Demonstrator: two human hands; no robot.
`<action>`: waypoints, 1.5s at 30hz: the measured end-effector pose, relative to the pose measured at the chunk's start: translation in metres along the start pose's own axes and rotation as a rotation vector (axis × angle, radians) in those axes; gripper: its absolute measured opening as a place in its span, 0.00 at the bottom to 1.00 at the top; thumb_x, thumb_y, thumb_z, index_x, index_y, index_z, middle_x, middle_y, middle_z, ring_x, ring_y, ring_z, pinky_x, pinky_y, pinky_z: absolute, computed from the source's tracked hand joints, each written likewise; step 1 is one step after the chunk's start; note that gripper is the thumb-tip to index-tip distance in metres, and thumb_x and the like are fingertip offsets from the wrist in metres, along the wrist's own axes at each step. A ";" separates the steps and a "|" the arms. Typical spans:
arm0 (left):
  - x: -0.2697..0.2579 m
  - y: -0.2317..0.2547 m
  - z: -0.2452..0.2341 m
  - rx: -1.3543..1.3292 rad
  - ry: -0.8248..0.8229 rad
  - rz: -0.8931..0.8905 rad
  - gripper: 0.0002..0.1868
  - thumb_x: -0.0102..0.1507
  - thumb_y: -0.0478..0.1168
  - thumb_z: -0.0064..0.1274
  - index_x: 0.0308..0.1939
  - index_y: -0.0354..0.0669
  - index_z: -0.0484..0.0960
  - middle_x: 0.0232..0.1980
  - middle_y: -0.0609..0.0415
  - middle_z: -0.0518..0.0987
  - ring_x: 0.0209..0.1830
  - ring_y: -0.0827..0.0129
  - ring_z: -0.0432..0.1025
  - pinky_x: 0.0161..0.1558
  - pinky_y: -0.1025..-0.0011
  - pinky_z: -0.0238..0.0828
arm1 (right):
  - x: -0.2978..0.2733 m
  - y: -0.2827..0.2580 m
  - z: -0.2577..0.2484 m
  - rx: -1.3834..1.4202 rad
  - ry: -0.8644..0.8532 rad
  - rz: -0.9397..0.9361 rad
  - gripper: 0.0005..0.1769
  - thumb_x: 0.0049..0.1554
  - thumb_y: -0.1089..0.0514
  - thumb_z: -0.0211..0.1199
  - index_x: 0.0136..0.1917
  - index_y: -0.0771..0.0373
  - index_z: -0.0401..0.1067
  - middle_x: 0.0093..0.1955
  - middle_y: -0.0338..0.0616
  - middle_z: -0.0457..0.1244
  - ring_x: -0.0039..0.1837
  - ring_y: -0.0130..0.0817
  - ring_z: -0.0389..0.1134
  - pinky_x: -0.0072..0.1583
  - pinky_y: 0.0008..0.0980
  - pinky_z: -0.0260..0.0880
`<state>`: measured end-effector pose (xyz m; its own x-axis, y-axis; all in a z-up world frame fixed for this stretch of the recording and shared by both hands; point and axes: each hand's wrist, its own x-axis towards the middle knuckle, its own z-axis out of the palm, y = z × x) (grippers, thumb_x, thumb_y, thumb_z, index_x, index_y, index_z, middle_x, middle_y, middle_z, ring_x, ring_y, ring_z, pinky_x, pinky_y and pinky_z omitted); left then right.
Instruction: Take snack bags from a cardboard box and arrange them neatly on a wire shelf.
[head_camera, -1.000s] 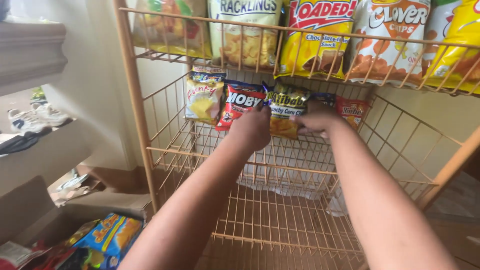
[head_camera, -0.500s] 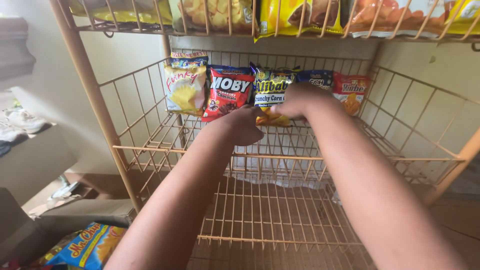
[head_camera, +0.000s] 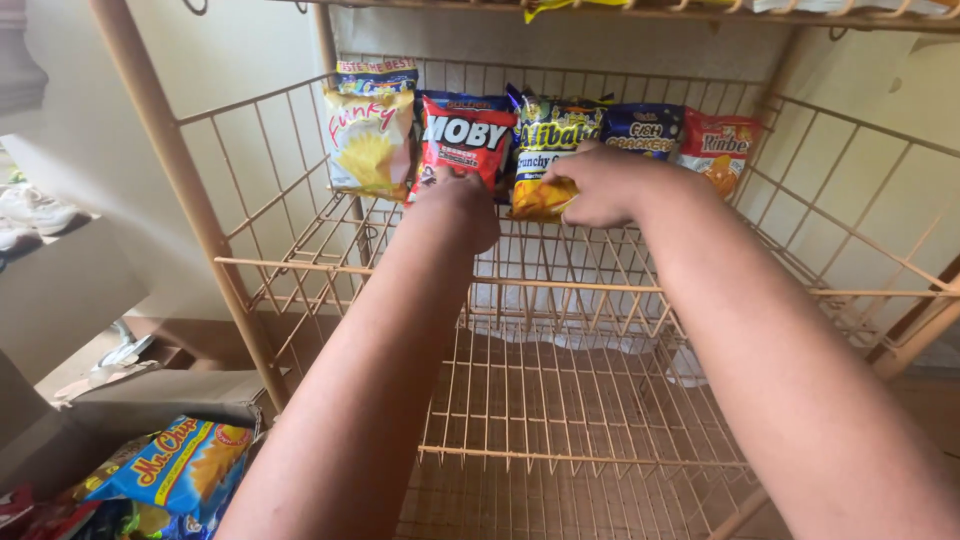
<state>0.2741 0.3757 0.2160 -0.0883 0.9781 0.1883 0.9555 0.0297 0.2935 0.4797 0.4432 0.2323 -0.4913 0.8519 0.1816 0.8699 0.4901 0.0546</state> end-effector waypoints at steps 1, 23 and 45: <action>0.014 -0.003 0.010 -0.002 0.000 -0.002 0.30 0.65 0.41 0.48 0.73 0.51 0.69 0.81 0.44 0.55 0.75 0.44 0.61 0.69 0.52 0.64 | 0.001 -0.003 -0.001 -0.001 -0.001 -0.002 0.37 0.46 0.52 0.72 0.70 0.50 0.71 0.66 0.51 0.60 0.69 0.49 0.63 0.68 0.41 0.65; -0.017 -0.003 -0.017 -0.039 0.015 0.030 0.22 0.59 0.43 0.57 0.57 0.51 0.83 0.59 0.49 0.81 0.60 0.54 0.76 0.59 0.55 0.73 | -0.026 -0.038 -0.021 0.114 -0.048 0.175 0.24 0.55 0.49 0.68 0.63 0.58 0.74 0.64 0.49 0.69 0.64 0.42 0.71 0.66 0.43 0.70; 0.017 -0.012 0.007 0.107 -0.067 0.233 0.22 0.57 0.39 0.50 0.54 0.44 0.84 0.61 0.46 0.80 0.62 0.51 0.74 0.61 0.55 0.73 | -0.037 -0.041 -0.018 0.068 -0.277 0.321 0.58 0.47 0.30 0.70 0.83 0.36 0.46 0.87 0.39 0.38 0.84 0.46 0.46 0.78 0.51 0.53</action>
<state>0.2635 0.3938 0.2091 0.1532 0.9725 0.1755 0.9724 -0.1799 0.1483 0.4627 0.3880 0.2405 -0.1968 0.9761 -0.0921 0.9804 0.1950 -0.0285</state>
